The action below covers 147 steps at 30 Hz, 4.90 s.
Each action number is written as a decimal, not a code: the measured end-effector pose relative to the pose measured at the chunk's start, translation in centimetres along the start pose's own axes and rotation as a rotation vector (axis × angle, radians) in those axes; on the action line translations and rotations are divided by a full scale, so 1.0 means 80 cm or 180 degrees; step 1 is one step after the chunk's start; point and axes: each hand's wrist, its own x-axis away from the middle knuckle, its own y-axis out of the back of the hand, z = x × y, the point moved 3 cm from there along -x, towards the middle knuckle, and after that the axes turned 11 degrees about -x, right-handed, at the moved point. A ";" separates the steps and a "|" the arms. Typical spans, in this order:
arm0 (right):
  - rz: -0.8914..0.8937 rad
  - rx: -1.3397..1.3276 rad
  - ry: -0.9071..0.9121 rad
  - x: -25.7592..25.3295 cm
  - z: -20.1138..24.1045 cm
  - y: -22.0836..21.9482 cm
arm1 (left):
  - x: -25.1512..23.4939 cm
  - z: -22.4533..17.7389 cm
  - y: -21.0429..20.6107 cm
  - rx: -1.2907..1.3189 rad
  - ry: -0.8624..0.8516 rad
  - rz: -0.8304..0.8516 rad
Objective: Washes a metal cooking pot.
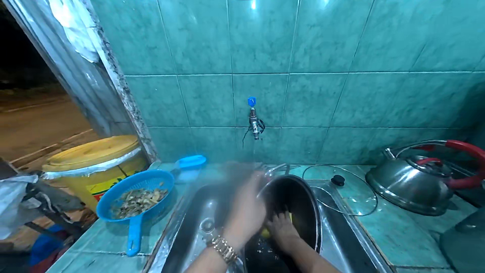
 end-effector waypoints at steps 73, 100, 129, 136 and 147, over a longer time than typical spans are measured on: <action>-0.0107 0.0085 -0.0154 -0.022 -0.049 -0.007 | -0.019 -0.002 -0.008 -0.1011 0.0047 0.0091; -0.1723 -0.4962 0.0768 0.116 0.099 0.075 | -0.015 0.006 0.014 0.0798 0.0283 0.0578; -0.0260 -0.3280 -0.0006 0.043 0.085 -0.028 | -0.035 -0.019 -0.036 -0.1307 -0.0282 0.0440; -0.0677 -0.1429 0.0606 0.126 -0.015 -0.040 | -0.050 -0.016 -0.015 -0.1279 -0.0492 0.0461; -0.0282 -0.0399 0.0048 0.103 -0.036 -0.031 | -0.054 -0.011 -0.013 -0.1071 -0.0288 0.0477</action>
